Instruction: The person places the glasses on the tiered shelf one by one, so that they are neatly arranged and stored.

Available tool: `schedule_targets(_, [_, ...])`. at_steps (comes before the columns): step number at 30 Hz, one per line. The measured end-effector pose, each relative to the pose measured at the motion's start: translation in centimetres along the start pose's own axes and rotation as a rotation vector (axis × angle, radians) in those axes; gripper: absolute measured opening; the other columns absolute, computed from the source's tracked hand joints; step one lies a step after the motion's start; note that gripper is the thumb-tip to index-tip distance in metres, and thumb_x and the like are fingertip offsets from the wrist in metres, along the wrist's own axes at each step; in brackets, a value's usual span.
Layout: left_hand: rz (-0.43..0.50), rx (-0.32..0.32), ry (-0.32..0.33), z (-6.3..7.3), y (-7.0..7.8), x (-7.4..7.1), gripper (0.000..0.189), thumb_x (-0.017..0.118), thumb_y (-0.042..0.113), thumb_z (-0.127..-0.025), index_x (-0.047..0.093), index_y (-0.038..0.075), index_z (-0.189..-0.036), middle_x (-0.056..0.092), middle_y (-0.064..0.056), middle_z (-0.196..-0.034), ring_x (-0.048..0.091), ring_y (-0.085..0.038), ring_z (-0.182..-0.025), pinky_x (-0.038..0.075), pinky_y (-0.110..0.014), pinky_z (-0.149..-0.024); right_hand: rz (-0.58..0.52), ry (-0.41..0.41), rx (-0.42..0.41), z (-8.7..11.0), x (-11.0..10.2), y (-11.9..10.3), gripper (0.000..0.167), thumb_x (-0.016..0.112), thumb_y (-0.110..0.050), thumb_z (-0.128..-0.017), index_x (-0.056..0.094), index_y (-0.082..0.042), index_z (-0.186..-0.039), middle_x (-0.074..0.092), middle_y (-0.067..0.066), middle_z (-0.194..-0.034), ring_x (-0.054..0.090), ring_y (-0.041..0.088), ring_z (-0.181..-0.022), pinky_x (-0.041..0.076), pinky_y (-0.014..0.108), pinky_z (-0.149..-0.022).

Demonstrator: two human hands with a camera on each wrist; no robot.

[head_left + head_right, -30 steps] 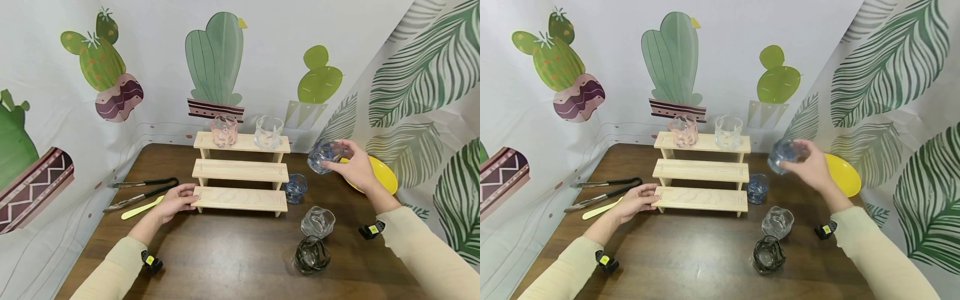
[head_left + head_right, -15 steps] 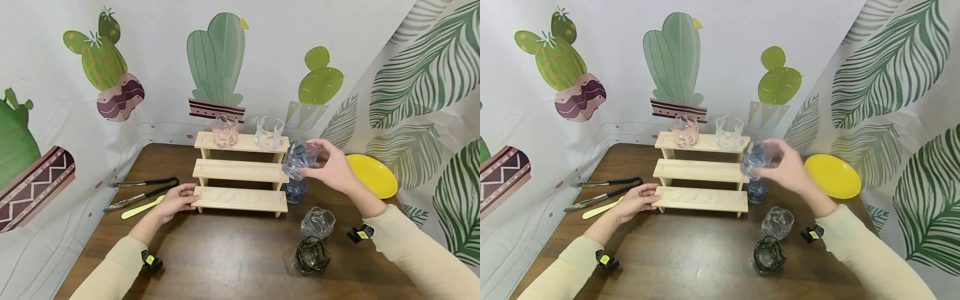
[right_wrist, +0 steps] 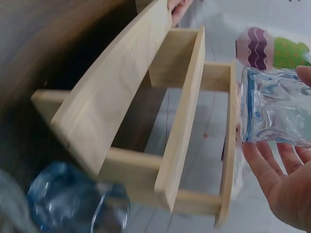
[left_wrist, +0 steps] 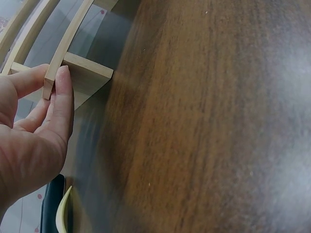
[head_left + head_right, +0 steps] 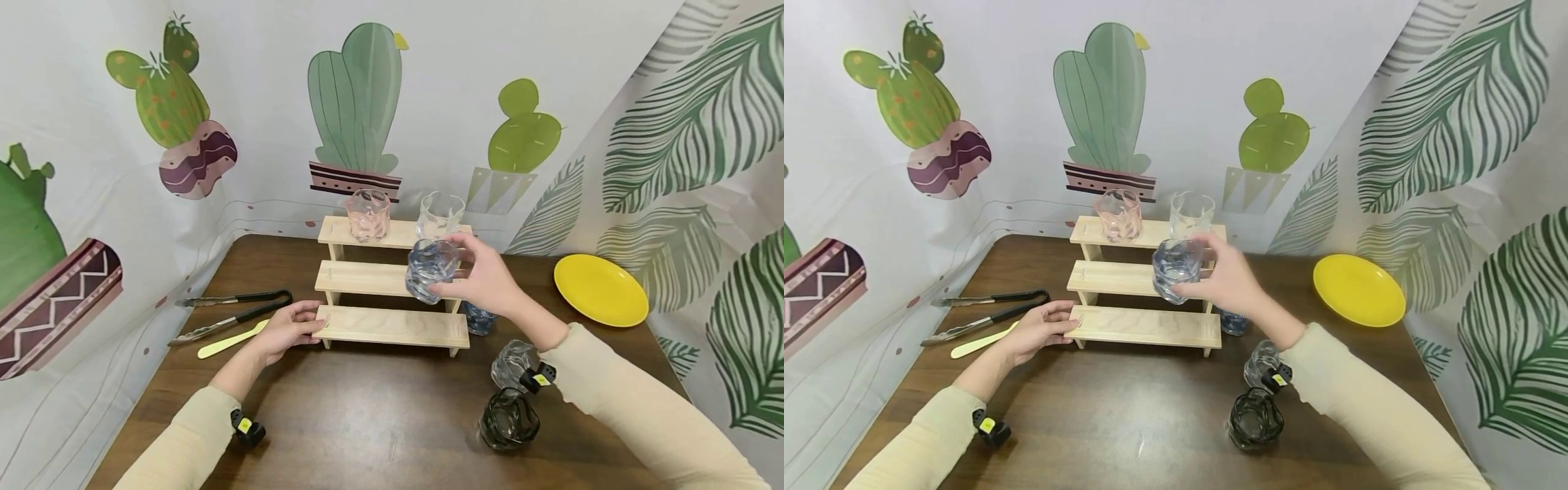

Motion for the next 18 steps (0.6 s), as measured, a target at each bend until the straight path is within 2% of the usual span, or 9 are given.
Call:
schedule_targets(4, [0.001, 0.000, 0.006, 0.0, -0.1, 0.0, 0.062, 0.071, 0.007, -0.099, 0.040, -0.005, -0.152, 0.062, -0.021, -0.123, 0.069, -0.022, -0.094, 0.062, -0.035, -0.081, 0.020, -0.014, 0.011, -1.1, 2.2, 0.1, 0.078, 0.097, -0.015, -0.072, 0.057, -0.008, -0.139, 0.061, 0.011, -0.126, 0.066, 0.029, -0.110, 0.061, 0.038, -0.086])
schedule_targets(10, [0.013, 0.006, -0.006, -0.1, -0.2, 0.1, 0.064, 0.071, 0.007, -0.099, 0.039, -0.007, -0.152, 0.062, -0.022, -0.124, 0.069, -0.022, -0.094, 0.062, -0.035, -0.081, 0.046, -0.047, 0.023, -2.7, 5.2, 0.5, 0.078, 0.096, -0.020, -0.073, 0.056, -0.010, -0.140, 0.061, 0.006, -0.127, 0.065, 0.023, -0.110, 0.061, 0.034, -0.086])
schedule_targets(18, [0.014, 0.008, -0.003, -0.1, -0.2, 0.0, 0.065, 0.071, 0.007, -0.099, 0.038, -0.007, -0.152, 0.062, -0.021, -0.123, 0.069, -0.021, -0.093, 0.061, -0.034, -0.081, 0.041, -0.055, 0.040, -4.3, 7.8, 0.8, 0.083, 0.097, -0.025, -0.073, 0.054, -0.008, -0.142, 0.061, 0.007, -0.127, 0.065, 0.025, -0.111, 0.061, 0.034, -0.084])
Point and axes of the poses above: each hand's wrist, its own z-axis away from the middle knuckle, its own x-axis out of the palm, y = z × x, the point moved 9 cm from there along -z, towards the middle knuckle
